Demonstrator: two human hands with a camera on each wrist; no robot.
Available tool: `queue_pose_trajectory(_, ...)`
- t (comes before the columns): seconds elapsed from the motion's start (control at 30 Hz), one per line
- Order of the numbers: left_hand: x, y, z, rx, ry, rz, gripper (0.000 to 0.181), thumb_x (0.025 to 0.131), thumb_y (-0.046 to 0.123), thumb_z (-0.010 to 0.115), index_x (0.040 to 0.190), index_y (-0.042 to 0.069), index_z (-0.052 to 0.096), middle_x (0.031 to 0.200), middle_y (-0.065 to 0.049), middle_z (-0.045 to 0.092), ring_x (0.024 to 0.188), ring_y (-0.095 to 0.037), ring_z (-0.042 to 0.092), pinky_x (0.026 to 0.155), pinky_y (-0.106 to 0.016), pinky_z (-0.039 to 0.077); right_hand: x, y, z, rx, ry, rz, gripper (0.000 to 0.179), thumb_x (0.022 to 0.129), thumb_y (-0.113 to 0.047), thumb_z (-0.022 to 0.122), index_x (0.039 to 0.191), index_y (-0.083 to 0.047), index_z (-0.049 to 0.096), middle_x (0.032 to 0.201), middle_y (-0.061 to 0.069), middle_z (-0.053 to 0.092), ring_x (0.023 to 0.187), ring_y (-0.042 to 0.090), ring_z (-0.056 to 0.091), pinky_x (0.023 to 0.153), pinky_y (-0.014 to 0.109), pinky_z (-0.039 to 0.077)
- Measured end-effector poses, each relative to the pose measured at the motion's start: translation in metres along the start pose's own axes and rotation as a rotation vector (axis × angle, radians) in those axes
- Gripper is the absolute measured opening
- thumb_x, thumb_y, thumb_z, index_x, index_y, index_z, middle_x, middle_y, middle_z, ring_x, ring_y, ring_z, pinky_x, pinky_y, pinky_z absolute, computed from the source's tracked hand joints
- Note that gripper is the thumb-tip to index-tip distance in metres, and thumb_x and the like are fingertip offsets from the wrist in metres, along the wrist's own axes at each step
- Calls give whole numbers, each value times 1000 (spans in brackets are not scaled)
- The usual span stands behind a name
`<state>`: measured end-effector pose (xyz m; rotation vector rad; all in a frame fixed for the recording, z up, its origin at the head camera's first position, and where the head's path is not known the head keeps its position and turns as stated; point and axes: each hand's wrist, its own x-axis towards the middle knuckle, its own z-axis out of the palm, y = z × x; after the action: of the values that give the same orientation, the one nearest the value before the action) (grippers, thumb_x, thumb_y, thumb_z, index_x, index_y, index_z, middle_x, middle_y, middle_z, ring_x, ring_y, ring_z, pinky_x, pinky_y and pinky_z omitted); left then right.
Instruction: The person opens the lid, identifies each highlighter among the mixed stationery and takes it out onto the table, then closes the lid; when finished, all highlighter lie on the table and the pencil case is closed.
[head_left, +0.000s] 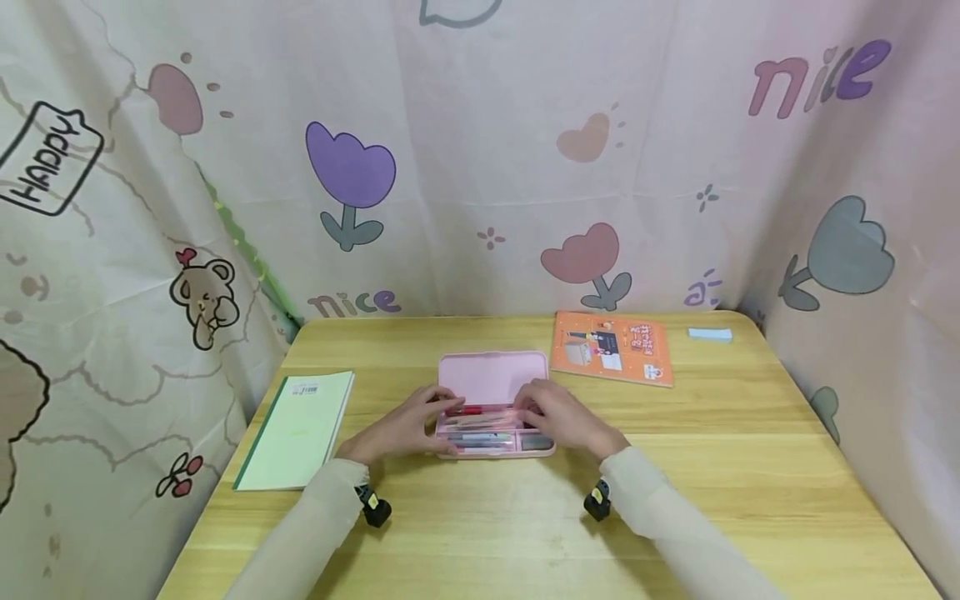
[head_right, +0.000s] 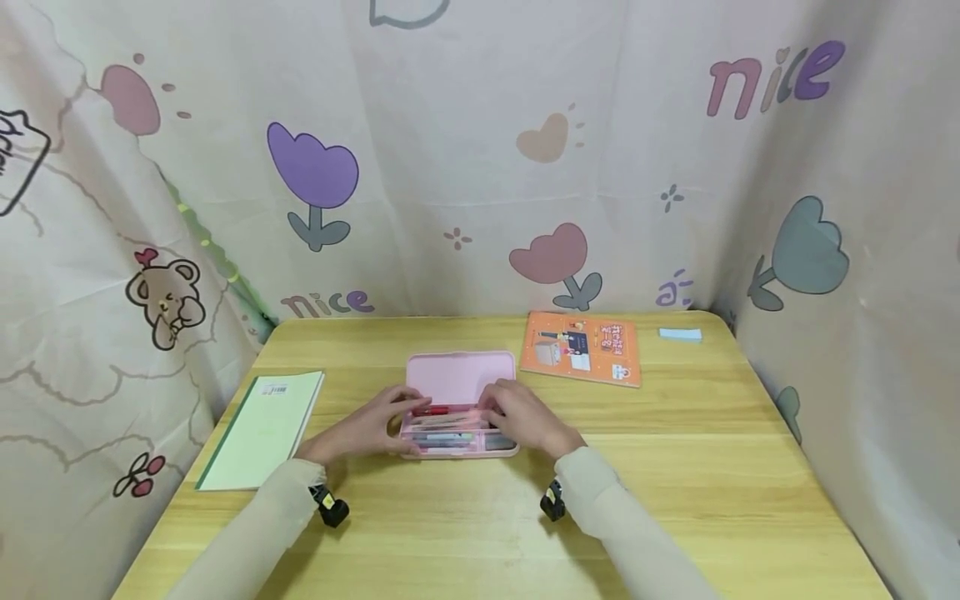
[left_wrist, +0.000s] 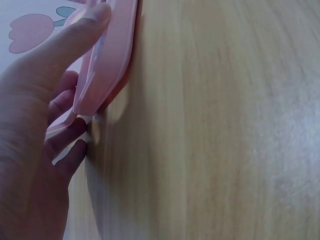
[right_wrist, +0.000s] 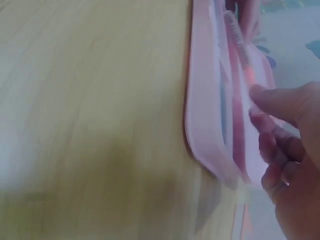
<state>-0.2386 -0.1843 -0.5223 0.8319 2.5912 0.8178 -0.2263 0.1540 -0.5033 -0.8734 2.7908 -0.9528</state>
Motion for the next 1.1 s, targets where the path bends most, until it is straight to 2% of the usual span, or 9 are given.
queue_pose_trajectory(0.17, 3, 0, 2, 10, 10, 8, 98, 83, 64, 89, 164, 23, 52, 166, 0, 44, 157, -30, 38, 129, -63, 37, -24, 20, -24, 80, 80, 46, 10, 105, -13, 71, 115, -13, 73, 108, -2, 70, 100, 13, 64, 89, 32, 60)
queue_pose_trajectory(0.3, 5, -1, 2, 16, 4, 20, 99, 83, 66, 88, 164, 23, 51, 167, -1, 43, 158, -31, 37, 129, -63, 36, -55, 43, -46, 115, 134, 113, 12, 105, -12, 72, 116, -17, 72, 109, -3, 70, 99, 14, 63, 86, 29, 58)
queue_pose_trajectory(0.47, 5, -1, 2, -3, -6, 17, 99, 83, 65, 88, 165, 24, 50, 168, -2, 41, 160, -33, 35, 129, -66, 36, -96, 80, -67, 59, 196, 196, 13, 106, -11, 70, 117, -18, 71, 112, 0, 71, 98, 14, 62, 83, 28, 55)
queue_pose_trajectory(0.6, 4, -2, 1, -2, -2, 24, 97, 85, 63, 88, 165, 23, 51, 167, -4, 42, 159, -34, 36, 128, -67, 36, -117, 103, -75, -3, 235, 225, 9, 108, -14, 69, 117, -15, 71, 113, 3, 70, 96, 15, 59, 84, 28, 52)
queue_pose_trajectory(0.77, 3, -3, 0, 25, 2, 31, 96, 86, 63, 87, 164, 22, 51, 166, -5, 43, 157, -34, 37, 128, -66, 37, -121, 117, -71, 21, 218, 237, 9, 108, -15, 69, 117, -13, 72, 111, 4, 68, 90, 12, 56, 79, 25, 49)
queue_pose_trajectory(0.97, 2, -2, 1, 18, 5, 36, 95, 86, 62, 87, 164, 20, 52, 165, -6, 44, 155, -33, 39, 128, -64, 39, -109, 123, -60, 37, 195, 244, 9, 108, -16, 69, 116, -13, 73, 103, 1, 67, 87, 14, 53, 76, 25, 46)
queue_pose_trajectory(1.1, 3, -1, 1, 9, -6, 26, 95, 86, 63, 87, 165, 23, 51, 166, -5, 43, 155, -33, 38, 128, -64, 39, -103, 122, -59, 17, 197, 247, 7, 106, -13, 72, 113, -14, 74, 102, 1, 67, 88, 15, 53, 77, 26, 45)
